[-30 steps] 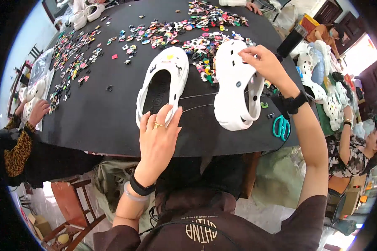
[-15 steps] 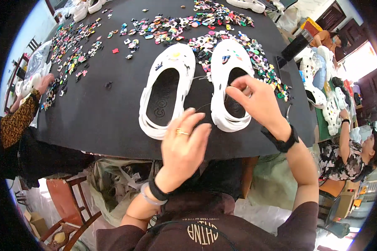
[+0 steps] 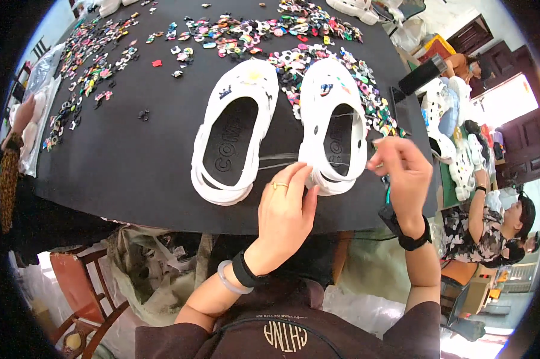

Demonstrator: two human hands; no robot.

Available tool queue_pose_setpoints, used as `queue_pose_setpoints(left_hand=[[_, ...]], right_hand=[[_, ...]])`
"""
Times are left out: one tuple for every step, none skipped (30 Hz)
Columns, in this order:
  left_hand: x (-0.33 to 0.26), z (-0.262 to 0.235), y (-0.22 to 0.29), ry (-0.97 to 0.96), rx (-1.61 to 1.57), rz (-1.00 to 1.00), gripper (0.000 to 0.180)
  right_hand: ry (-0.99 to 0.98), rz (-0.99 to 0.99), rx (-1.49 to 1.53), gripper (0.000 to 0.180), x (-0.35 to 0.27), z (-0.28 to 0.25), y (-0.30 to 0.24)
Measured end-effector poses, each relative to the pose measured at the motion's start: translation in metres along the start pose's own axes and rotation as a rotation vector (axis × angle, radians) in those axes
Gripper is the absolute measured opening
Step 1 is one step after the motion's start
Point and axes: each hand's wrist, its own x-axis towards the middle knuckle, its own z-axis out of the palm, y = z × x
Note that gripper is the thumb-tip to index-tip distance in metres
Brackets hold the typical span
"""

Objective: Apply decorative charms to rubber clogs by pressing them through the ventilation holes.

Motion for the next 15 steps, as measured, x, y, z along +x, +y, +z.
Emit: queue_pose_setpoints(left_hand=[[-0.002,-0.001,0.000,0.031,0.020,0.014,0.029],[-0.003,-0.002,0.001,0.064,0.035,0.011,0.030],[-0.004,-0.003,0.000,0.040,0.013,0.014,0.028],[-0.005,-0.005,0.000,0.032,0.021,0.029,0.028],[-0.006,-0.006,0.000,0.024,0.022,0.036,0.027],[-0.005,-0.007,-0.001,0.016,0.025,0.046,0.025],[-0.004,-0.008,-0.001,0.013,0.037,0.043,0.023],[-0.002,-0.008,-0.001,0.012,0.041,0.052,0.023],[0.000,-0.008,-0.002,0.026,0.083,0.044,0.022],[0.002,-0.008,-0.002,0.049,0.126,0.032,0.022],[0.003,-0.007,-0.001,0.043,0.092,0.024,0.021],[0.004,-0.006,0.001,0.032,0.080,0.053,0.021],[0.004,-0.004,0.004,0.016,0.050,0.049,0.020],[0.003,-0.002,0.009,0.001,0.018,0.042,0.019],[0.003,0.001,0.013,-0.001,0.015,0.090,0.017]], right_hand=[[0.099,-0.108,0.039,0.014,-0.005,-0.002,0.000],[0.195,-0.189,0.019,0.015,-0.006,-0.007,0.001],[0.254,-0.205,0.167,0.017,-0.008,-0.012,0.002],[0.319,-0.203,0.287,0.019,-0.009,-0.019,0.002],[0.335,-0.173,0.436,0.020,-0.012,-0.028,0.000],[0.357,-0.148,0.616,0.022,-0.015,-0.037,-0.002],[0.578,-0.091,0.734,0.021,-0.017,-0.047,-0.005],[0.608,-0.247,0.710,0.021,-0.025,-0.055,-0.008],[0.538,-0.319,0.697,0.022,-0.032,-0.062,-0.012],[0.405,-0.413,0.680,0.023,-0.037,-0.071,-0.015],[0.479,-0.394,0.684,0.023,-0.042,-0.080,-0.018],[0.447,-0.424,0.742,0.023,-0.047,-0.089,-0.021],[0.349,-0.504,0.828,0.024,-0.050,-0.096,-0.023],[0.429,-0.466,0.790,0.024,-0.053,-0.101,-0.023],[0.445,-0.499,0.770,0.028,-0.056,-0.105,-0.024]])
